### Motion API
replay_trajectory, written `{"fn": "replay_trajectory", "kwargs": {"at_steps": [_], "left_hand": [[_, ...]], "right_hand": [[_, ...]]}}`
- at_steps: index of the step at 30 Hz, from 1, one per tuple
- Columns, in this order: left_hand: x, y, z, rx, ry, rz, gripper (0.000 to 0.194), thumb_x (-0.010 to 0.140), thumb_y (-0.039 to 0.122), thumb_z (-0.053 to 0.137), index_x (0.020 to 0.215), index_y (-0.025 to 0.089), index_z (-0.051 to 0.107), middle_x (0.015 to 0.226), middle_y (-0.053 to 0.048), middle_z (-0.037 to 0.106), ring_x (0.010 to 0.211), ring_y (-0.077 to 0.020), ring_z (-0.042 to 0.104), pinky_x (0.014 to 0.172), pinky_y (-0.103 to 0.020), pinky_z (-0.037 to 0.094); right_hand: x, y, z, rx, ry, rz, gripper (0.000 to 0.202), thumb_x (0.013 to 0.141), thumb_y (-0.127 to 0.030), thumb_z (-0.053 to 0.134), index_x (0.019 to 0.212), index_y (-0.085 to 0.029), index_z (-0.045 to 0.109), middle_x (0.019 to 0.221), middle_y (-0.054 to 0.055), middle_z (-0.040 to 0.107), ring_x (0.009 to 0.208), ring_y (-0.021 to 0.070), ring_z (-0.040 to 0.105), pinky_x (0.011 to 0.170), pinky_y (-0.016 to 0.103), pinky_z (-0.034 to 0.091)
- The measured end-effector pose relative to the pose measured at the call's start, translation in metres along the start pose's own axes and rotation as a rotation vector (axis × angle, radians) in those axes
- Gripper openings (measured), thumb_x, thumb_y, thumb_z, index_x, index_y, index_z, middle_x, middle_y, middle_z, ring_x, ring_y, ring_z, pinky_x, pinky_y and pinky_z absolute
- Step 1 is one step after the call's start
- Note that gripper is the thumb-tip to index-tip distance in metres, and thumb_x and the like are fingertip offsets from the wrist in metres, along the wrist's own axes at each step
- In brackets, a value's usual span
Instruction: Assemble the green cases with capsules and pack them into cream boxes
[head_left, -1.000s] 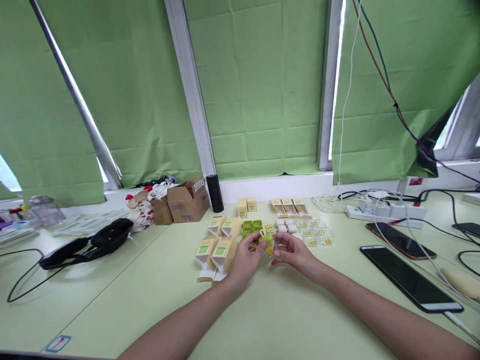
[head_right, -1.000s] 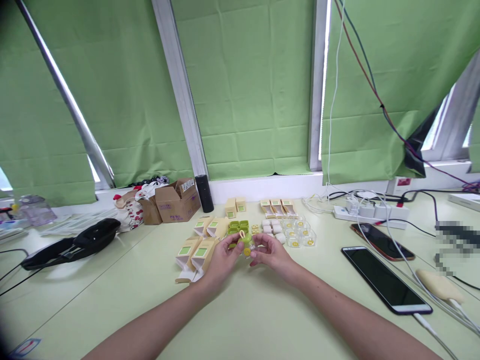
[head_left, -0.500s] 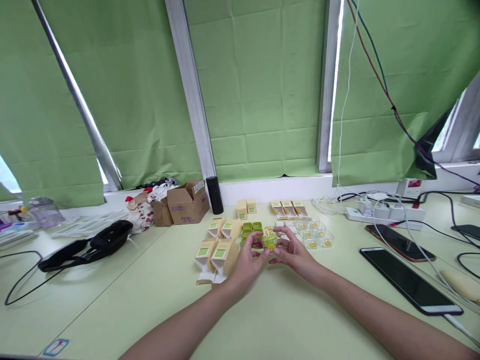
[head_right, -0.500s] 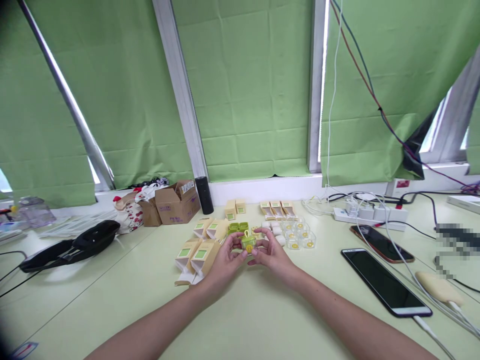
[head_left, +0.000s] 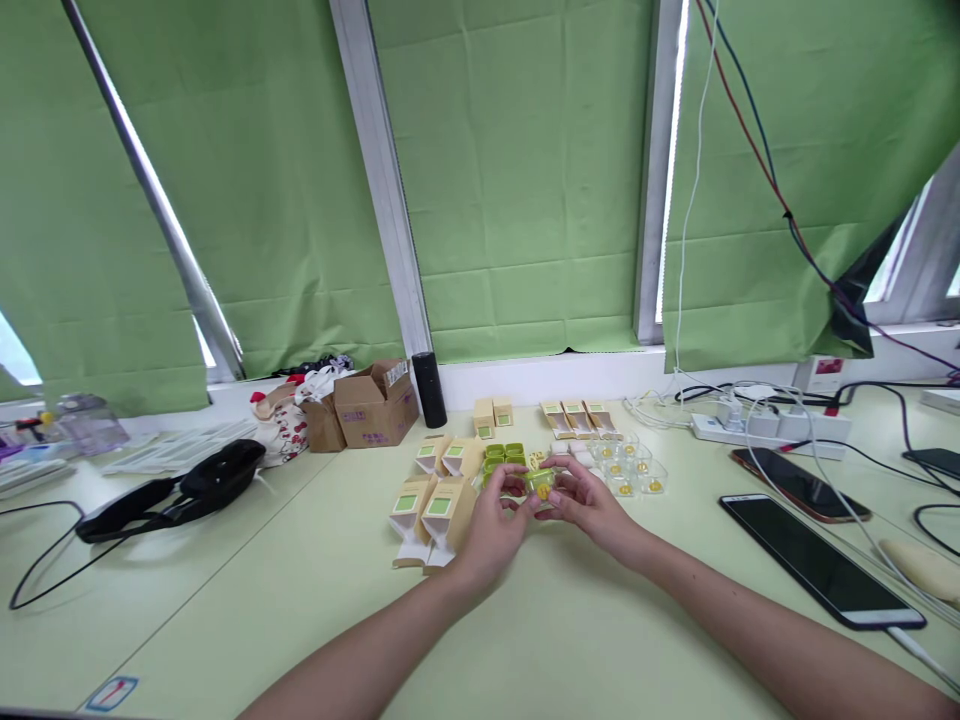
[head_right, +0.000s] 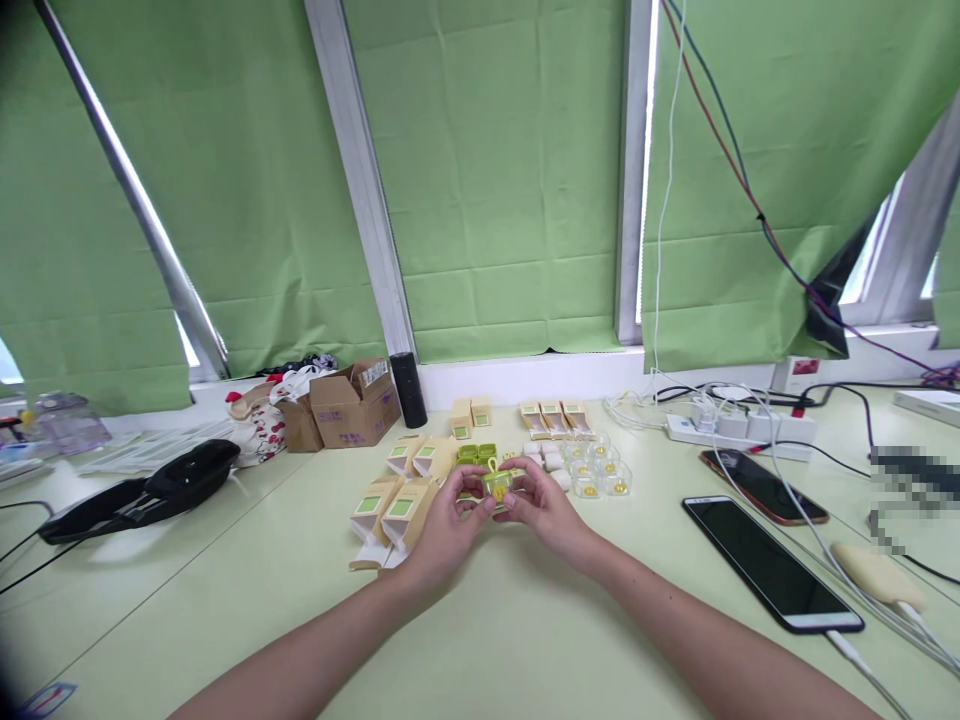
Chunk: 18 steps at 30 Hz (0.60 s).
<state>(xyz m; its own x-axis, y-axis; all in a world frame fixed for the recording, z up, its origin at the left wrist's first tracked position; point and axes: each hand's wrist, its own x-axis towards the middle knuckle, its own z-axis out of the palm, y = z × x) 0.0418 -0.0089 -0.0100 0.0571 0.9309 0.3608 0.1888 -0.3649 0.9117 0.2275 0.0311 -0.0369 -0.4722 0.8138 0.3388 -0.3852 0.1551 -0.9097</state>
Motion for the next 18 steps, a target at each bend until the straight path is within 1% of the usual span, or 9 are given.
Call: {"fn": "replay_trajectory", "kwargs": {"at_steps": [3, 6, 9, 11, 14, 18], "left_hand": [[0.0, 0.003, 0.0, 0.002, 0.031, 0.013, 0.039, 0.089, 0.041, 0.079, 0.12, 0.023, 0.065, 0.11, -0.008, 0.068, 0.108, -0.0253, 0.064, 0.092, -0.038, 0.054], [-0.001, 0.002, -0.001, -0.022, 0.04, 0.058, 0.041, 0.089, 0.043, 0.08, 0.121, 0.023, 0.065, 0.11, -0.007, 0.068, 0.109, -0.0255, 0.064, 0.096, -0.039, 0.052], [-0.002, -0.001, 0.0, -0.076, 0.024, 0.081, 0.043, 0.091, 0.044, 0.079, 0.125, 0.023, 0.063, 0.112, -0.007, 0.069, 0.11, -0.0257, 0.064, 0.099, -0.04, 0.052], [-0.003, -0.004, 0.001, -0.078, 0.009, 0.083, 0.041, 0.092, 0.041, 0.077, 0.127, 0.024, 0.062, 0.114, -0.008, 0.069, 0.112, -0.0258, 0.064, 0.101, -0.041, 0.051], [-0.004, -0.006, 0.003, -0.077, -0.013, 0.072, 0.039, 0.094, 0.037, 0.075, 0.129, 0.024, 0.062, 0.114, -0.008, 0.068, 0.113, -0.0257, 0.063, 0.102, -0.041, 0.052], [-0.004, -0.009, 0.003, -0.09, -0.025, 0.062, 0.038, 0.095, 0.036, 0.073, 0.129, 0.023, 0.061, 0.114, -0.009, 0.068, 0.113, -0.0255, 0.064, 0.1, -0.041, 0.053]], "right_hand": [[-0.002, -0.001, 0.005, 0.091, 0.012, 0.019, 0.053, 0.087, -0.052, 0.086, 0.128, -0.032, 0.06, 0.095, 0.0, 0.069, 0.099, 0.0227, 0.074, 0.103, 0.052, 0.058], [-0.004, -0.002, 0.008, 0.201, 0.03, 0.052, 0.054, 0.087, -0.051, 0.085, 0.131, -0.034, 0.059, 0.107, 0.004, 0.076, 0.105, 0.0254, 0.075, 0.1, 0.052, 0.058], [-0.003, -0.003, 0.005, 0.271, 0.057, 0.087, 0.054, 0.085, -0.05, 0.086, 0.129, -0.034, 0.06, 0.115, 0.006, 0.078, 0.105, 0.028, 0.076, 0.099, 0.054, 0.057], [-0.002, -0.003, 0.001, 0.291, 0.063, 0.104, 0.053, 0.083, -0.047, 0.085, 0.128, -0.033, 0.061, 0.114, 0.007, 0.079, 0.104, 0.0296, 0.077, 0.099, 0.056, 0.056], [-0.001, 0.001, -0.003, 0.324, 0.073, 0.116, 0.051, 0.084, -0.041, 0.082, 0.129, -0.032, 0.061, 0.107, 0.007, 0.081, 0.1, 0.0306, 0.079, 0.099, 0.058, 0.055], [0.0, 0.008, -0.005, 0.361, 0.086, 0.12, 0.048, 0.086, -0.038, 0.079, 0.13, -0.031, 0.059, 0.102, 0.007, 0.081, 0.096, 0.0312, 0.08, 0.096, 0.059, 0.057]]}}
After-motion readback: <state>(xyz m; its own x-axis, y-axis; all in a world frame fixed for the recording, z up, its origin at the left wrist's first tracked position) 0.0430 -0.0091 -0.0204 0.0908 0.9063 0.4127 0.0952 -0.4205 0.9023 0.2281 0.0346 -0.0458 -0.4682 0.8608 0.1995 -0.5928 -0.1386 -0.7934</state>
